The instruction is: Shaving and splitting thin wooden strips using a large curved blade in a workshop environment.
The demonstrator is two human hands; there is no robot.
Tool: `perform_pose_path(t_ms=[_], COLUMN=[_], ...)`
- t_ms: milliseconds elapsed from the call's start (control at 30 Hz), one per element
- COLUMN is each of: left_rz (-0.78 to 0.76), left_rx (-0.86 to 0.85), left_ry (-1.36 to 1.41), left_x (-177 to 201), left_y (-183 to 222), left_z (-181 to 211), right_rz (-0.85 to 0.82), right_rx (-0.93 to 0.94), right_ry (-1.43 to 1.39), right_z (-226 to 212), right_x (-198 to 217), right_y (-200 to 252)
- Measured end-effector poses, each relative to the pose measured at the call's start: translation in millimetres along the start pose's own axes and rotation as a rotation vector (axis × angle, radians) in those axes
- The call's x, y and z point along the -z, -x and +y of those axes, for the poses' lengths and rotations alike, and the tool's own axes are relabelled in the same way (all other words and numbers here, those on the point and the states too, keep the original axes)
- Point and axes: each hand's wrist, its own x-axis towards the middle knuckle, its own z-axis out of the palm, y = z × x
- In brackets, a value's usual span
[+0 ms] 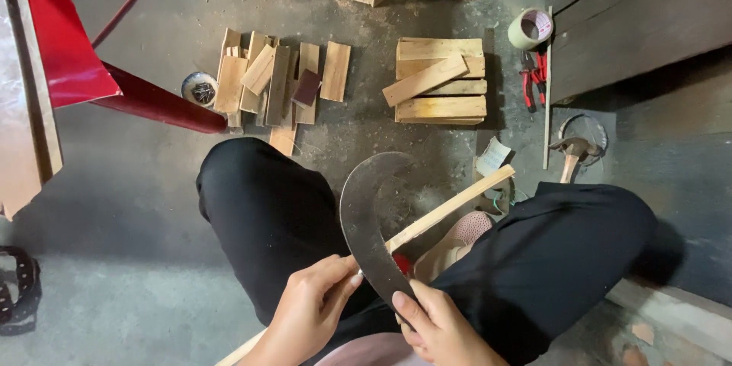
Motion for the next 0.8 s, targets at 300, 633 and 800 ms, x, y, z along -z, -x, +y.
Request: perform_pose_path(t_ms=[300,633,800], left_rz=[-0.089,-0.176,-0.208], left_rx=[0.038,0.129,0.133], left_ry=[0.084,0.068,0.067], left_x=[-7,9,18], left_y=[-10,-1,3], left_z=[-10,-5,-7], right_rz=[-0.092,-0.002,-0.016], right_rx=[0.135,0.156,0.137], right_ry=[0.156,0.27,0.334], right_z=[17,22,23], right_x=[-2,0,1], right_y=[-6,1,-3])
